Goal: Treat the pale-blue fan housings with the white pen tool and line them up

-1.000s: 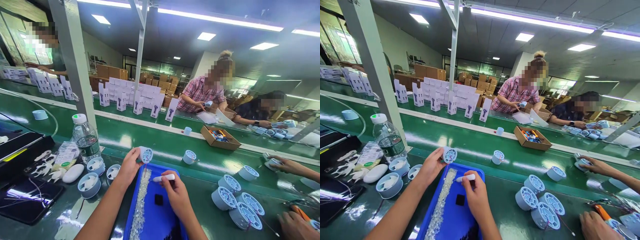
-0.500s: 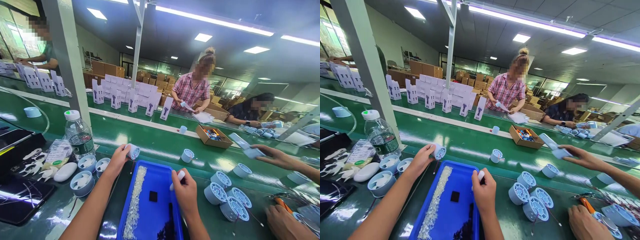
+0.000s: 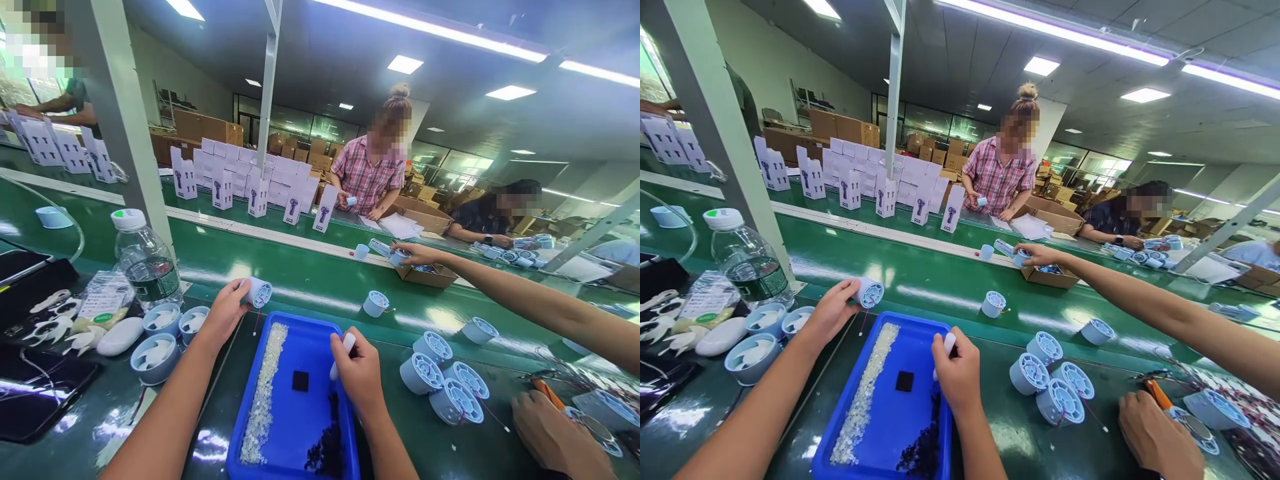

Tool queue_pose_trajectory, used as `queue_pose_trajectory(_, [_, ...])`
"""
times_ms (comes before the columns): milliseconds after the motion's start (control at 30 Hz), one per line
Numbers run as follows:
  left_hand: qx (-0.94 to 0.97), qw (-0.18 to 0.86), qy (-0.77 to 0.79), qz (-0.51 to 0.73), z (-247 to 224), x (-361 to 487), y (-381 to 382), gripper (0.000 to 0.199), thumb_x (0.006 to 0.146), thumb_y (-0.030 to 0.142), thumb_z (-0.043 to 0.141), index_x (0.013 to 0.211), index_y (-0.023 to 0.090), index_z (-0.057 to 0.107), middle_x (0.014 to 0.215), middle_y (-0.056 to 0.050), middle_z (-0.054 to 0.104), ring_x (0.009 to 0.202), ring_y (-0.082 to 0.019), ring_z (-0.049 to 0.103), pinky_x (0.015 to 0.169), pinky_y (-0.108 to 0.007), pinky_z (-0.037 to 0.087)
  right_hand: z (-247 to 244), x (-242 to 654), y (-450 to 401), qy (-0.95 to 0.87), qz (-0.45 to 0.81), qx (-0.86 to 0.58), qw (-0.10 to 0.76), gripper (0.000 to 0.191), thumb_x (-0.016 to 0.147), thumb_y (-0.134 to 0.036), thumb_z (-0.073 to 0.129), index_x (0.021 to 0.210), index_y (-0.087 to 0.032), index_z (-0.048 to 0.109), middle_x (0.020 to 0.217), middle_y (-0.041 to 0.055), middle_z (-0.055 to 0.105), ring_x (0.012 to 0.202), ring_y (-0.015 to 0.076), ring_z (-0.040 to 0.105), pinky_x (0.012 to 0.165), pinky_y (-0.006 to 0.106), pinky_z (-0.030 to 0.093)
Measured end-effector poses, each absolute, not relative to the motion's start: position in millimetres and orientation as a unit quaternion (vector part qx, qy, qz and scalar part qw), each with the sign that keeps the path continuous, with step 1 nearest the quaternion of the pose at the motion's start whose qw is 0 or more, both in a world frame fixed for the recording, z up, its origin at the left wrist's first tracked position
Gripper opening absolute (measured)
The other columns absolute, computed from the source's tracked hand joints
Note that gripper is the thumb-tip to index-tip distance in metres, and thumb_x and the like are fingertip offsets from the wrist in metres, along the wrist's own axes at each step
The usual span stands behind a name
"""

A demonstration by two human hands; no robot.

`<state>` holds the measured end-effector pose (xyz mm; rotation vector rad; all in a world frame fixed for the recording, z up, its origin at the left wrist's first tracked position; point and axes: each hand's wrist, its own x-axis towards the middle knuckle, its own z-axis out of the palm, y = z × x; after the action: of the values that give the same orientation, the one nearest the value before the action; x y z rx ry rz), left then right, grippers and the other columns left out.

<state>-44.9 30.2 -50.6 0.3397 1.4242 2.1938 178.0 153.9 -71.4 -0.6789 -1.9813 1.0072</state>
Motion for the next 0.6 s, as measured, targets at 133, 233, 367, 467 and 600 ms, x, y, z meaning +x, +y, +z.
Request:
queue_pose_trajectory(133, [0.114, 0.248, 0.510, 0.816, -50.2, -47.8, 26.8, 0.045, 0.048, 0.043, 0.084, 0.075, 0.015, 0.062, 0.073, -0.001, 0.058, 0.067, -0.014, 0.051, 0.051, -0.022, 0.048, -73.0, 180.1, 154.2, -0.780, 0.400, -0.263, 0.403, 0.039, 0.085, -0.040, 0.050, 0.057, -0.022, 0.029, 0.052, -0.0076, 0.030, 0.049, 0.0094, 0.030, 0.048, 0.022, 0.027])
queue_pose_trajectory(233, [0.104, 0.250, 0.498, 0.824, -48.9, -46.0, 26.5, 0.035, 0.055, 0.035, 0.081, 0.076, 0.014, 0.063, 0.075, -0.002, 0.059, 0.069, -0.015, 0.053, 0.051, -0.023, 0.050, -73.8, 180.6, 153.9, -0.781, 0.399, -0.259, 0.404, 0.040, 0.084, -0.040, 0.051, 0.057, -0.022, 0.029, 0.052, -0.0076, 0.030, 0.049, 0.0091, 0.030, 0.047, 0.022, 0.026])
queue_pose_trajectory(367, [0.085, 0.253, 0.482, 0.834, -45.8, -41.5, 27.9, 0.016, 0.067, 0.022, 0.070, 0.077, 0.013, 0.062, 0.077, -0.004, 0.060, 0.069, -0.015, 0.054, 0.051, -0.024, 0.051, -74.4, 180.7, 153.3, -0.781, 0.400, -0.256, 0.406, 0.039, 0.085, -0.039, 0.051, 0.056, -0.022, 0.030, 0.051, -0.0077, 0.030, 0.048, 0.0090, 0.030, 0.047, 0.022, 0.026])
queue_pose_trajectory(467, [0.073, 0.257, 0.472, 0.840, -43.2, -39.3, 28.7, 0.006, 0.073, 0.017, 0.062, 0.076, 0.012, 0.061, 0.076, -0.004, 0.060, 0.067, -0.014, 0.054, 0.050, -0.024, 0.051, -75.1, 180.9, 153.2, -0.778, 0.401, -0.254, 0.411, 0.040, 0.085, -0.040, 0.051, 0.057, -0.022, 0.030, 0.052, -0.0077, 0.029, 0.048, 0.0090, 0.029, 0.047, 0.022, 0.026])
queue_pose_trajectory(600, [0.065, 0.262, 0.461, 0.845, -41.0, -38.0, 29.2, 0.006, 0.079, 0.014, 0.057, 0.076, 0.011, 0.061, 0.075, -0.005, 0.060, 0.065, -0.013, 0.054, 0.050, -0.024, 0.052, -75.9, 180.2, 153.8, -0.775, 0.405, -0.254, 0.413, 0.040, 0.086, -0.040, 0.051, 0.057, -0.022, 0.029, 0.052, -0.0079, 0.028, 0.048, 0.0088, 0.028, 0.046, 0.022, 0.025])
